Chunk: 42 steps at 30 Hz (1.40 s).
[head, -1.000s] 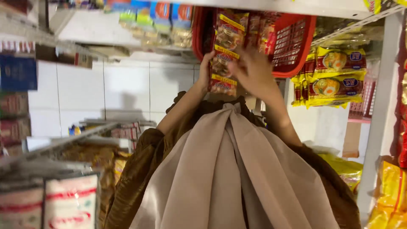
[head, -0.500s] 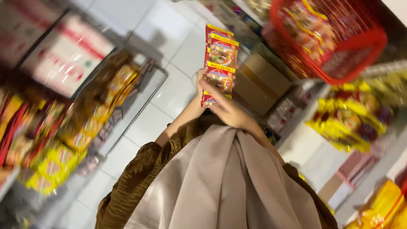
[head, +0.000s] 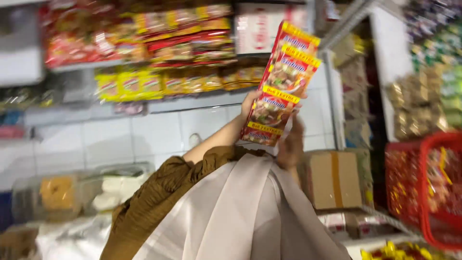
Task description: The person picks up noodle packets from a red basket and places them onto a shelf, arranging them alongside other similar food items.
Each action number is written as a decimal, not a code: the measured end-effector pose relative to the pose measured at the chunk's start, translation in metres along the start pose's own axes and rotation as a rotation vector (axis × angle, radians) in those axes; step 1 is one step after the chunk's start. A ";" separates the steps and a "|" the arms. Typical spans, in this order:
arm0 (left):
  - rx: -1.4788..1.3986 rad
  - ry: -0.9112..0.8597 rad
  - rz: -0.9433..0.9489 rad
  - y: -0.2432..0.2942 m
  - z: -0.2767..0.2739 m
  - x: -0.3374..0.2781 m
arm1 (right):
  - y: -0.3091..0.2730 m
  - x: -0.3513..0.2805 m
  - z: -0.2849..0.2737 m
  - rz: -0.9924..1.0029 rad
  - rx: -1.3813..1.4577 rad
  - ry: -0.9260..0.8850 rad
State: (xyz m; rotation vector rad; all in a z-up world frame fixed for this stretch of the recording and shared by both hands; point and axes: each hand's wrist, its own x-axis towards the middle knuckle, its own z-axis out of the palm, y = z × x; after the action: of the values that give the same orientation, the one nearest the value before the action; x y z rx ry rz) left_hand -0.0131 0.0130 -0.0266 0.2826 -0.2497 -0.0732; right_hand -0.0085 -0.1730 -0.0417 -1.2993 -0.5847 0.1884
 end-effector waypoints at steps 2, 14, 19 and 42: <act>-0.111 0.029 0.004 0.049 -0.010 -0.027 | 0.026 0.011 0.032 -0.062 0.163 -0.103; 2.188 0.382 0.560 0.295 0.126 -0.132 | 0.010 0.167 0.249 -0.203 0.053 -0.144; 2.570 0.658 0.623 0.359 0.113 -0.127 | -0.070 0.281 0.319 -0.274 -0.228 -0.386; 2.396 0.744 1.039 0.322 0.028 -0.133 | -0.054 0.214 0.296 -0.657 -0.830 -0.354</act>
State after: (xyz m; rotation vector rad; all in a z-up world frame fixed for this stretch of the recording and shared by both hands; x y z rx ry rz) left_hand -0.1372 0.3284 0.0600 2.4353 0.4428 1.4616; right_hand 0.0122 0.1595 0.1174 -1.7909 -1.4592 -0.4250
